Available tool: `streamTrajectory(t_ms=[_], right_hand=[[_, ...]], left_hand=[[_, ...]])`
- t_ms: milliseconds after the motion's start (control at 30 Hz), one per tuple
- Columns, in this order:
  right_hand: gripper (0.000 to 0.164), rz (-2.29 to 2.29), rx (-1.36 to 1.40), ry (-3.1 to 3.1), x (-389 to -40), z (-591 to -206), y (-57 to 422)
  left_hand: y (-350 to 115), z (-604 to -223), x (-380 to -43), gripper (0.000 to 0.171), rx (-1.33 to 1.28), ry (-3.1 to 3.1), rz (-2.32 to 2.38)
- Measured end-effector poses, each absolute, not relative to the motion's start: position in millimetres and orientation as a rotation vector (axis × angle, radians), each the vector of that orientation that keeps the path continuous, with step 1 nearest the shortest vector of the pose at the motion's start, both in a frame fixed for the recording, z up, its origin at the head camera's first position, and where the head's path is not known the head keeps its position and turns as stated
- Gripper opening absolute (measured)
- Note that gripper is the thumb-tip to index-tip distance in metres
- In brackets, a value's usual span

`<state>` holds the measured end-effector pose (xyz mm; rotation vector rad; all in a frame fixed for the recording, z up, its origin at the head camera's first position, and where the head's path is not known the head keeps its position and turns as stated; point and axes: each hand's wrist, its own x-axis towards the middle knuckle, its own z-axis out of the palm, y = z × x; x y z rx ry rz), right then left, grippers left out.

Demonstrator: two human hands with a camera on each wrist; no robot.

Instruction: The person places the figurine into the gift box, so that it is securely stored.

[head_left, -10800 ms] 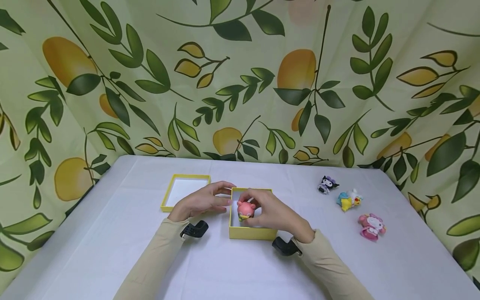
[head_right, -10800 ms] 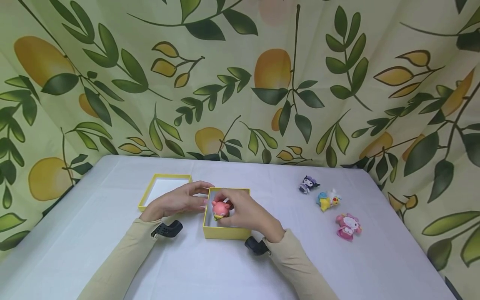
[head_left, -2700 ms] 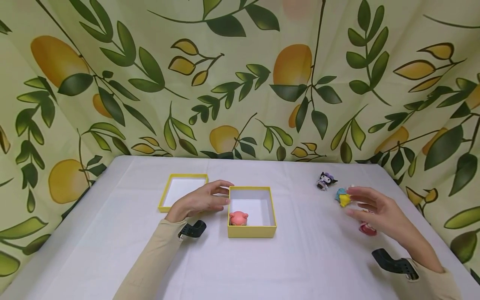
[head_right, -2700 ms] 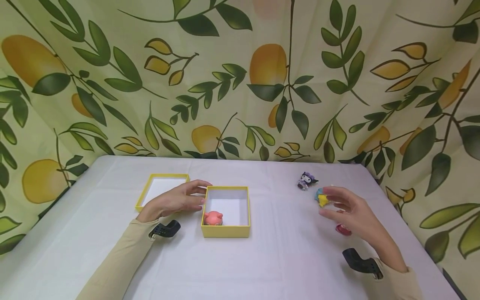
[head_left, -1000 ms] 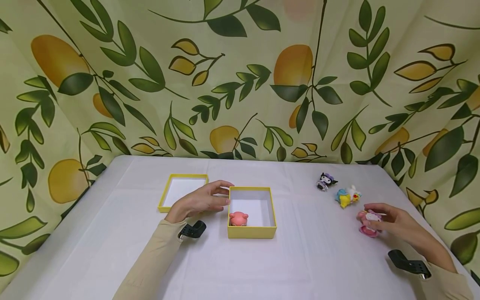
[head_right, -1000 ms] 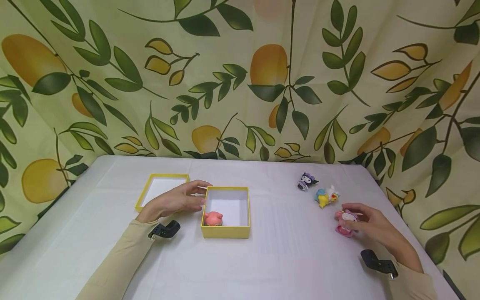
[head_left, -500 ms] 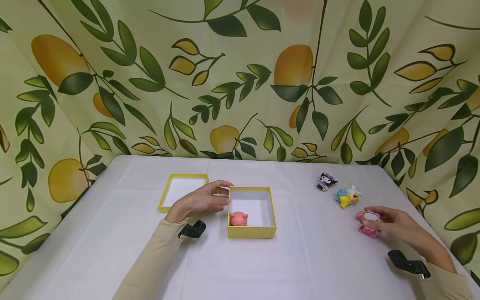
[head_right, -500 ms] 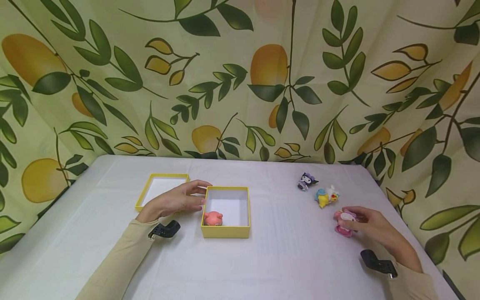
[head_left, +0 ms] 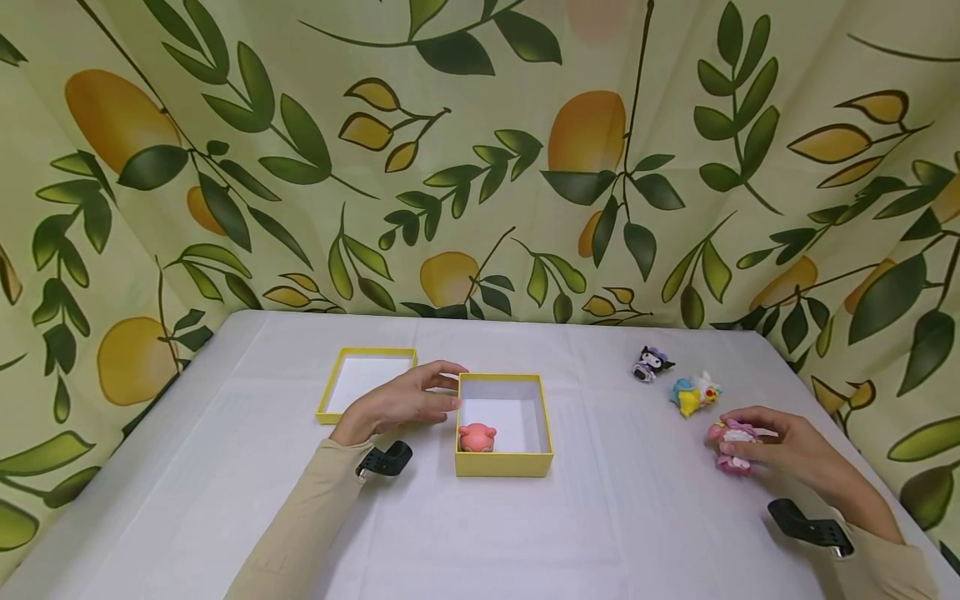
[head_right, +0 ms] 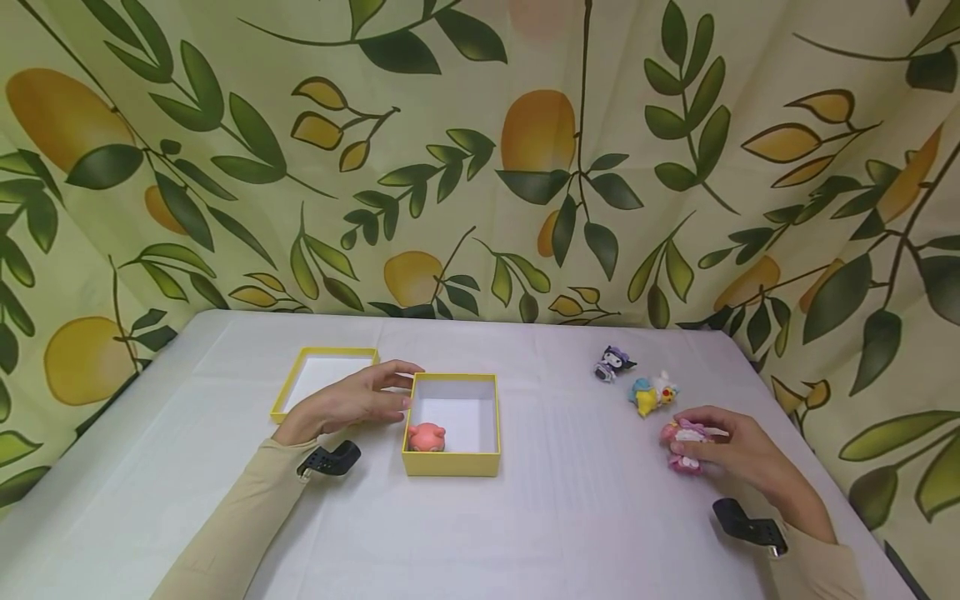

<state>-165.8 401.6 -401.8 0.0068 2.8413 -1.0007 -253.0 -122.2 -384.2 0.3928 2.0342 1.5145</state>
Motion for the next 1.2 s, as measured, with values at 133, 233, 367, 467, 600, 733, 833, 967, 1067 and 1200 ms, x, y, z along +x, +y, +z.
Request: streamTrajectory(t_ms=[133, 233, 367, 467, 600, 733, 833, 967, 1067, 1200], right_hand=[[0.049, -1.027, -0.006, 2.851, -166, -401, 399], [0.048, -1.003, -0.008, 2.907, -167, -400, 395], [0.048, -0.984, -0.018, 2.948, -168, -398, 390], [0.050, -1.009, -0.062, 2.906, -167, -395, 388], [0.054, -1.075, -0.182, 2.833, -164, -396, 389], [0.047, -1.135, -0.332, 2.844, -165, -399, 389], [0.043, -1.148, -0.402, 2.884, -166, -400, 389], [0.042, -1.122, -0.359, 2.902, -165, -397, 385], [0.044, -1.081, -0.274, 2.899, -164, -395, 382], [0.050, -1.019, -0.197, 2.892, -163, -392, 378]], left_hand=[[-122, -384, -253, 0.049, 0.391, 2.037, 1.513], [-123, -384, -253, 0.048, 0.387, 2.038, 1.514], [-123, -384, -253, 0.048, 0.384, 2.039, 1.513], [-122, -384, -253, 0.048, 0.388, 2.045, 1.508], [-121, -384, -253, 0.049, 0.389, 2.052, 1.499], [-121, -384, -253, 0.049, 0.384, 2.050, 1.500], [-121, -385, -253, 0.048, 0.382, 2.049, 1.503], [-122, -385, -253, 0.047, 0.386, 2.051, 1.501], [-122, -385, -253, 0.047, 0.388, 2.049, 1.503], [-122, -385, -254, 0.047, 0.392, 2.046, 1.506]])
